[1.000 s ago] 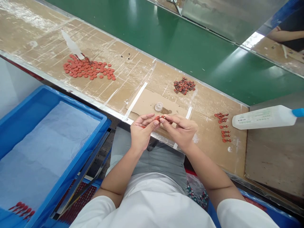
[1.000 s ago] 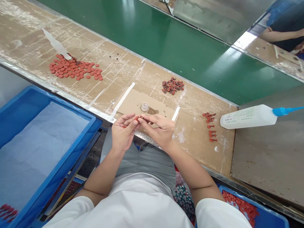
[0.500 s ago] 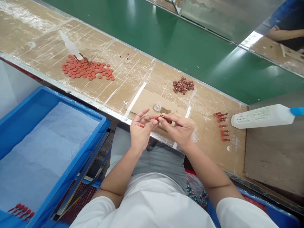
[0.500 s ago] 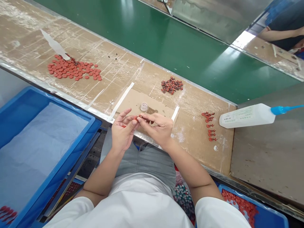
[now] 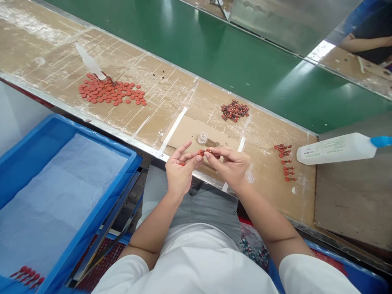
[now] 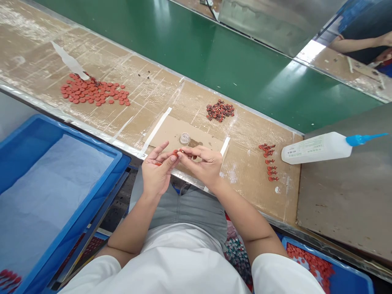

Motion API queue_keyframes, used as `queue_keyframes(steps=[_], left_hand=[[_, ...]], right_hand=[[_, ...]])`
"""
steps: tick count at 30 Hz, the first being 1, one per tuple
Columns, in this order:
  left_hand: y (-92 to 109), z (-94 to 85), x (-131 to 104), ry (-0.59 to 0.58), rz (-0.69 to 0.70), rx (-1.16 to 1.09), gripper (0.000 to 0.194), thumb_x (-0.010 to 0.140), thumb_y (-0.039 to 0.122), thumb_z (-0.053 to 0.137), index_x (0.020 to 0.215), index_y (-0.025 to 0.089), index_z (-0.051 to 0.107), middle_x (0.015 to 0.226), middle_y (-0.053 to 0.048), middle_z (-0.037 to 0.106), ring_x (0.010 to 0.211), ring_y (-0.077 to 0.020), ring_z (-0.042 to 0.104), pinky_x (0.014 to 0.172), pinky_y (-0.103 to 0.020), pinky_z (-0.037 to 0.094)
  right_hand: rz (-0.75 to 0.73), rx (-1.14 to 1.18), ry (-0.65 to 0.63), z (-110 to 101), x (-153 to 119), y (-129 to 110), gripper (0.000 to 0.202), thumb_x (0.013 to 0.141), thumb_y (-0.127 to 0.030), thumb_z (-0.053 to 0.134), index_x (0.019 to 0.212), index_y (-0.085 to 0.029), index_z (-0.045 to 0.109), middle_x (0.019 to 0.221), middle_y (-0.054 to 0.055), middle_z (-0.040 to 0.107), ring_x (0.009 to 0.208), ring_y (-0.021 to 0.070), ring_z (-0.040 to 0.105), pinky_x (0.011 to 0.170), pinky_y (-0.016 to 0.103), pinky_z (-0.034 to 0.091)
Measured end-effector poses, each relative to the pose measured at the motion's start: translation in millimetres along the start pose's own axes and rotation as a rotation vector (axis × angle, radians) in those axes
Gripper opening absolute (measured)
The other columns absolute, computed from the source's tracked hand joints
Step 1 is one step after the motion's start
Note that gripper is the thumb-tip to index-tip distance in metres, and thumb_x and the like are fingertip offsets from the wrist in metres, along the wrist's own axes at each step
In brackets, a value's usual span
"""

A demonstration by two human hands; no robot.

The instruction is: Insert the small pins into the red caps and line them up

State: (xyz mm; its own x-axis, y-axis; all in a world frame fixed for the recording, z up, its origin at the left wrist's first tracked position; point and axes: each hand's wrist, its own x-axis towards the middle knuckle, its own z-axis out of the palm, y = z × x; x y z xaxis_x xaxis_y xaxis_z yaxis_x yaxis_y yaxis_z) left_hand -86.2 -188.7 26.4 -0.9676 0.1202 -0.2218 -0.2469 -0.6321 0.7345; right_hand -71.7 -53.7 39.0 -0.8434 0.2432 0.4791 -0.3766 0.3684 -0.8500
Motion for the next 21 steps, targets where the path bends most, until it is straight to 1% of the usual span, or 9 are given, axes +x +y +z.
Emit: queue_keyframes(steps=[4,9,14,18,21], left_hand=[[-2.1,-0.3,0.7,0.019,0.024,0.034,0.057,0.060,0.021,0.086,0.112,0.015,0.065,0.084,-0.006,0.075,0.081,-0.0182,0.072,0.080,-0.030,0.057],[-2.6,0.4,0.9,0.018,0.036,0.038,0.052,0.059,0.021,0.086,0.107,0.014,0.067,0.081,-0.005,0.075,0.081,-0.0182,0.072,0.082,-0.031,0.057],[-4.1,2.4,0.5,0.045,0.023,0.021,0.050,0.057,0.021,0.087,0.102,0.014,0.067,0.080,-0.004,0.075,0.079,-0.0170,0.072,0.080,-0.028,0.056],[-5.0,3.2,0.2,0.036,0.020,-0.009,0.052,0.057,0.019,0.087,0.105,0.015,0.066,0.079,-0.003,0.074,0.079,-0.0172,0.073,0.077,-0.027,0.056],[-4.3,3.4,0.2,0.034,0.016,-0.012,0.055,0.057,0.019,0.088,0.107,0.016,0.065,0.078,-0.003,0.074,0.078,-0.0172,0.073,0.076,-0.026,0.056]], right_hand=[[0.021,0.031,-0.002,1.2,0.6,0.0,0.013,0.073,-0.020,0.076,0.086,-0.024,0.076,0.078,0.002,0.074,0.060,0.0117,0.062,0.057,0.026,0.051],[0.106,0.009,0.011,2.0,-1.2,3.0,0.014,0.072,-0.030,0.078,0.084,-0.023,0.076,0.078,0.002,0.074,0.063,0.0139,0.065,0.058,0.027,0.054],[0.113,0.122,0.060,5.0,-4.6,5.2,0.016,0.074,-0.025,0.078,0.089,-0.025,0.076,0.083,0.002,0.075,0.071,0.0150,0.069,0.068,0.028,0.057],[0.164,0.170,0.081,7.2,-6.3,4.6,0.018,0.074,-0.028,0.078,0.091,-0.024,0.075,0.086,0.002,0.076,0.074,0.0160,0.070,0.072,0.029,0.058],[0.233,0.190,0.073,6.7,-5.6,2.0,0.022,0.072,-0.032,0.079,0.091,-0.022,0.074,0.087,0.003,0.076,0.075,0.0168,0.071,0.071,0.029,0.059]])
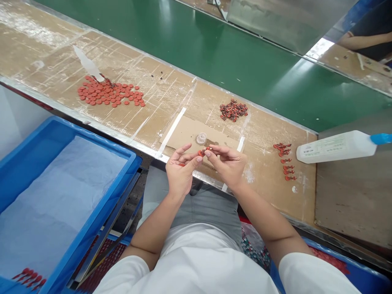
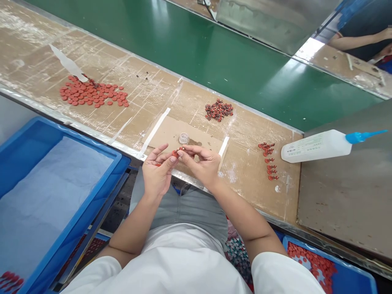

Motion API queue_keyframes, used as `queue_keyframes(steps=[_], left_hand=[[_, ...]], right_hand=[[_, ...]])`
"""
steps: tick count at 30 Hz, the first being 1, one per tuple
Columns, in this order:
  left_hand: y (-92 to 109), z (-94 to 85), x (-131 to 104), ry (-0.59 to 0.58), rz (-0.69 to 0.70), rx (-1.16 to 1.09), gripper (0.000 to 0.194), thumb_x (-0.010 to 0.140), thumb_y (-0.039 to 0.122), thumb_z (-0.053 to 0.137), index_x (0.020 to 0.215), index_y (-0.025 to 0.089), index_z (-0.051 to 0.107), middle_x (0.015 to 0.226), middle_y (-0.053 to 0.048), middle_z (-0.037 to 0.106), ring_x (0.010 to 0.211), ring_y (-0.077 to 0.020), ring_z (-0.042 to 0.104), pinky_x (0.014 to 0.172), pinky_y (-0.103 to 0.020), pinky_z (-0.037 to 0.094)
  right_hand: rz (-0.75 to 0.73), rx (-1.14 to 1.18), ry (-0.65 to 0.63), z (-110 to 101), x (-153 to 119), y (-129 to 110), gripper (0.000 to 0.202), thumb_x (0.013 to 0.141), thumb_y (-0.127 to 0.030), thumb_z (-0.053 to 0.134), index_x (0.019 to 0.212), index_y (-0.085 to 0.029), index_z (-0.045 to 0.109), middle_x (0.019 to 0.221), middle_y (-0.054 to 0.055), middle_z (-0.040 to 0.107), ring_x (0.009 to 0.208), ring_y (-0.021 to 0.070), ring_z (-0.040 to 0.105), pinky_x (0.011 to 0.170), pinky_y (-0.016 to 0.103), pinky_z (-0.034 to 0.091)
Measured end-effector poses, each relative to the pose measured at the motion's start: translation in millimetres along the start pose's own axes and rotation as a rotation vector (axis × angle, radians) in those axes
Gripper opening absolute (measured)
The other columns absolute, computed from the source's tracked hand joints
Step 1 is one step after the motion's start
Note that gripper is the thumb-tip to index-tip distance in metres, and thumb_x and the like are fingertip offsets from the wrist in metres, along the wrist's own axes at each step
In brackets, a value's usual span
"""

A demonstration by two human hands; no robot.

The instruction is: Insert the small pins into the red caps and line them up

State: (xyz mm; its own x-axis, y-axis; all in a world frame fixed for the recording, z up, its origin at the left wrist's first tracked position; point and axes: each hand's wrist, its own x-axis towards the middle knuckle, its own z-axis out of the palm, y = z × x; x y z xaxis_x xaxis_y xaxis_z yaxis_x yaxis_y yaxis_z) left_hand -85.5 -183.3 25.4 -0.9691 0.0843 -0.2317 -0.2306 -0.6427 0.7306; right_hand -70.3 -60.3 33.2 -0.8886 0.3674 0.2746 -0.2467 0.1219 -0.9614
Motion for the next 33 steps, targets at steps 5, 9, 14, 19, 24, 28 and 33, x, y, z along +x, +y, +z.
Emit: queue_keyframes(steps=[5,9,14,19,24,28,33], left_hand=[[0,-1.1,2,-0.020,-0.047,-0.015,0.057,0.057,0.019,0.087,0.108,0.017,0.063,0.079,-0.003,0.075,0.077,-0.0169,0.073,0.071,-0.024,0.057],[-1,-3.7,5,-0.053,-0.099,-0.046,0.053,0.060,0.019,0.086,0.108,0.017,0.063,0.080,-0.002,0.074,0.076,-0.0154,0.072,0.068,-0.022,0.057],[-2,-4.0,4,-0.061,-0.165,-0.085,0.047,0.058,0.019,0.087,0.098,0.016,0.063,0.079,-0.003,0.075,0.073,-0.0170,0.073,0.059,-0.020,0.056],[-4,-0.4,0,-0.063,-0.195,-0.151,0.048,0.051,0.018,0.090,0.090,0.013,0.062,0.071,-0.004,0.074,0.063,-0.0178,0.071,0.054,-0.022,0.055],[-6,3.9,-2,-0.060,-0.163,-0.226,0.048,0.045,0.018,0.092,0.083,0.010,0.063,0.064,-0.005,0.072,0.058,-0.0173,0.069,0.055,-0.025,0.057],[-5,7.5,-6,-0.053,-0.155,-0.234,0.049,0.042,0.018,0.093,0.080,0.009,0.063,0.064,-0.007,0.073,0.054,-0.0171,0.068,0.054,-0.025,0.056],[-6,12.6,-8,-0.062,-0.175,-0.249,0.049,0.040,0.019,0.094,0.078,0.010,0.063,0.065,-0.009,0.073,0.053,-0.0174,0.068,0.052,-0.025,0.056]], right_hand=[[0.143,0.117,-0.014,-1,2,-7,0.027,0.069,-0.034,0.081,0.091,-0.020,0.073,0.088,0.004,0.076,0.077,0.0168,0.072,0.073,0.028,0.061],[0.236,0.191,-0.037,0,4,-11,0.029,0.065,-0.034,0.083,0.089,-0.020,0.073,0.081,0.003,0.076,0.072,0.0161,0.072,0.069,0.027,0.061],[0.297,0.143,-0.061,-4,3,-12,0.023,0.063,-0.028,0.085,0.083,-0.021,0.075,0.074,0.002,0.075,0.064,0.0130,0.070,0.063,0.021,0.060],[0.351,-0.014,-0.041,-15,1,-6,0.028,0.059,-0.031,0.086,0.080,-0.017,0.075,0.062,0.003,0.071,0.052,0.0138,0.065,0.050,0.021,0.056],[0.342,-0.056,-0.021,-23,1,-3,0.030,0.054,-0.031,0.088,0.076,-0.017,0.074,0.059,0.004,0.069,0.048,0.0130,0.062,0.047,0.018,0.053],[0.338,-0.023,-0.020,-26,0,-2,0.033,0.049,-0.030,0.089,0.076,-0.019,0.075,0.063,0.005,0.071,0.054,0.0162,0.065,0.055,0.022,0.058],[0.343,-0.074,0.017,-30,0,-5,0.032,0.046,-0.033,0.089,0.074,-0.022,0.076,0.060,0.004,0.069,0.054,0.0188,0.065,0.058,0.026,0.060]])
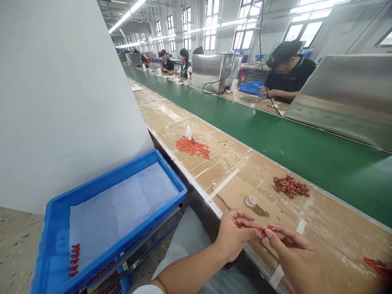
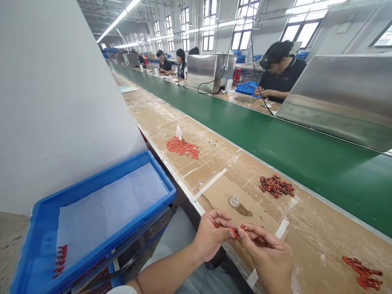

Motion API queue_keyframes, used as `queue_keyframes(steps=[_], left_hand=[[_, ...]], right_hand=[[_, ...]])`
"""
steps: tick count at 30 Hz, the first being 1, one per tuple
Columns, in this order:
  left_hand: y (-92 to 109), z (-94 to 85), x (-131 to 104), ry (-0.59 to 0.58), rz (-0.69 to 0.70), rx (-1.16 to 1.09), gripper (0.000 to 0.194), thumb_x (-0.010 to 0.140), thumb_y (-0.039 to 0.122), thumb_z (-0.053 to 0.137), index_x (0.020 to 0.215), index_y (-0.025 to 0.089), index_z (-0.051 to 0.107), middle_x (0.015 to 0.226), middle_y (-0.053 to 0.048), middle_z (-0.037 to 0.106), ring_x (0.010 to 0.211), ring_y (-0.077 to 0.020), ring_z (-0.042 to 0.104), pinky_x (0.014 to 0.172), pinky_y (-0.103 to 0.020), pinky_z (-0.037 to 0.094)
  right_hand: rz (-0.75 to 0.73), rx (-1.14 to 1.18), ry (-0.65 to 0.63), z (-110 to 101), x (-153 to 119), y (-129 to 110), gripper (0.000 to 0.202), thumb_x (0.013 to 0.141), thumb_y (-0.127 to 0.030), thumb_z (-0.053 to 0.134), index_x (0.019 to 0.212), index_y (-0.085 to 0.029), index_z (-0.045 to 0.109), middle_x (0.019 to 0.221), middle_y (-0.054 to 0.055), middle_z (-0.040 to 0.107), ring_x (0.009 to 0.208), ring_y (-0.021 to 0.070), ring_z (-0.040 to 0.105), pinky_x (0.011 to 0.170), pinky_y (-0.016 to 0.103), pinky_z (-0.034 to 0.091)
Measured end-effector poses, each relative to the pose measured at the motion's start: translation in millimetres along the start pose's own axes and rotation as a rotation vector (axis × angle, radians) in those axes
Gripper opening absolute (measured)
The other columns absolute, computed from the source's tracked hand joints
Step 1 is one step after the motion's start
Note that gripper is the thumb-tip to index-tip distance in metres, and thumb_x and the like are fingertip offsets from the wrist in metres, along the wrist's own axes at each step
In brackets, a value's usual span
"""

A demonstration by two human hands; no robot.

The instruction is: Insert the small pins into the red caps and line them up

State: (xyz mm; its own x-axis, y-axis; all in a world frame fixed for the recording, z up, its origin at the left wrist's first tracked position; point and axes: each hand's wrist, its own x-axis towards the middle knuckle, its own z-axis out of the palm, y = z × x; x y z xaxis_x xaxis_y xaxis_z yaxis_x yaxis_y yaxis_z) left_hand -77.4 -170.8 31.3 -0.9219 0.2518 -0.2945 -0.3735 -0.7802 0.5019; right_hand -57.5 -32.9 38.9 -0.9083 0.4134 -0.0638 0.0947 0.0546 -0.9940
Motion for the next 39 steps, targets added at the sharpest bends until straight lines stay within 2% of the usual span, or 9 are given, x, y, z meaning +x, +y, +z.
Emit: queue_keyframes(steps=[5,12,20,24,28,33,36,39], left_hand=[[-4,1.8,0,-0.021,-0.010,0.012,0.047,0.042,0.018,0.093,0.076,0.010,0.062,0.065,-0.010,0.073,0.051,-0.0168,0.067,0.050,-0.025,0.055],[-11,2.3,4,-0.026,-0.032,0.017,0.047,0.042,0.017,0.093,0.079,0.009,0.064,0.071,-0.013,0.074,0.057,-0.0187,0.069,0.056,-0.029,0.058],[-22,0.6,6,-0.023,-0.069,0.046,0.048,0.038,0.019,0.094,0.075,0.009,0.066,0.067,-0.013,0.073,0.056,-0.0200,0.069,0.051,-0.028,0.056],[-23,4.3,6,-0.004,-0.079,0.040,0.050,0.040,0.020,0.094,0.081,0.008,0.067,0.072,-0.012,0.073,0.059,-0.0186,0.069,0.054,-0.027,0.057],[-24,8.8,3,0.031,-0.082,0.019,0.051,0.044,0.019,0.093,0.085,0.009,0.066,0.074,-0.010,0.073,0.062,-0.0181,0.070,0.059,-0.028,0.057],[-24,11.2,-6,0.054,-0.129,0.109,0.039,0.054,0.020,0.089,0.085,0.011,0.067,0.078,-0.007,0.074,0.070,-0.0152,0.071,0.068,-0.025,0.057],[-25,7.5,-5,0.031,-0.140,0.175,0.035,0.059,0.020,0.087,0.087,0.013,0.067,0.080,-0.006,0.075,0.074,-0.0136,0.071,0.072,-0.023,0.057],[-28,2.1,-1,-0.001,-0.144,0.232,0.037,0.058,0.022,0.087,0.089,0.013,0.067,0.083,-0.005,0.075,0.077,-0.0139,0.072,0.076,-0.024,0.057]], right_hand=[[0.046,0.046,0.030,-1,0,-7,0.032,0.042,-0.033,0.090,0.068,-0.023,0.075,0.059,0.003,0.068,0.052,0.0191,0.065,0.058,0.028,0.061],[0.067,-0.038,0.103,1,-12,-36,0.031,0.039,-0.039,0.087,0.061,-0.022,0.073,0.059,0.005,0.069,0.052,0.0222,0.067,0.052,0.026,0.061],[0.076,-0.028,0.121,-12,-14,-10,0.034,0.044,-0.041,0.089,0.068,-0.022,0.074,0.061,0.005,0.070,0.054,0.0218,0.068,0.050,0.024,0.060],[0.069,0.051,0.167,-13,-17,-9,0.036,0.049,-0.042,0.088,0.076,-0.023,0.075,0.073,0.007,0.074,0.059,0.0222,0.071,0.055,0.025,0.062],[0.042,0.022,0.241,-12,-22,-1,0.038,0.054,-0.039,0.087,0.085,-0.021,0.075,0.080,0.008,0.075,0.067,0.0243,0.072,0.061,0.028,0.064],[-0.109,-0.001,0.335,-6,-32,13,0.031,0.062,-0.035,0.084,0.086,-0.017,0.076,0.075,0.008,0.075,0.065,0.0241,0.072,0.066,0.035,0.063],[-0.209,-0.039,0.380,-2,-35,14,0.020,0.065,-0.030,0.082,0.082,-0.022,0.077,0.074,0.004,0.075,0.063,0.0220,0.070,0.066,0.034,0.062],[-0.243,-0.005,0.390,0,-36,12,0.014,0.067,-0.029,0.080,0.080,-0.027,0.076,0.072,0.002,0.074,0.060,0.0228,0.070,0.059,0.036,0.062]])
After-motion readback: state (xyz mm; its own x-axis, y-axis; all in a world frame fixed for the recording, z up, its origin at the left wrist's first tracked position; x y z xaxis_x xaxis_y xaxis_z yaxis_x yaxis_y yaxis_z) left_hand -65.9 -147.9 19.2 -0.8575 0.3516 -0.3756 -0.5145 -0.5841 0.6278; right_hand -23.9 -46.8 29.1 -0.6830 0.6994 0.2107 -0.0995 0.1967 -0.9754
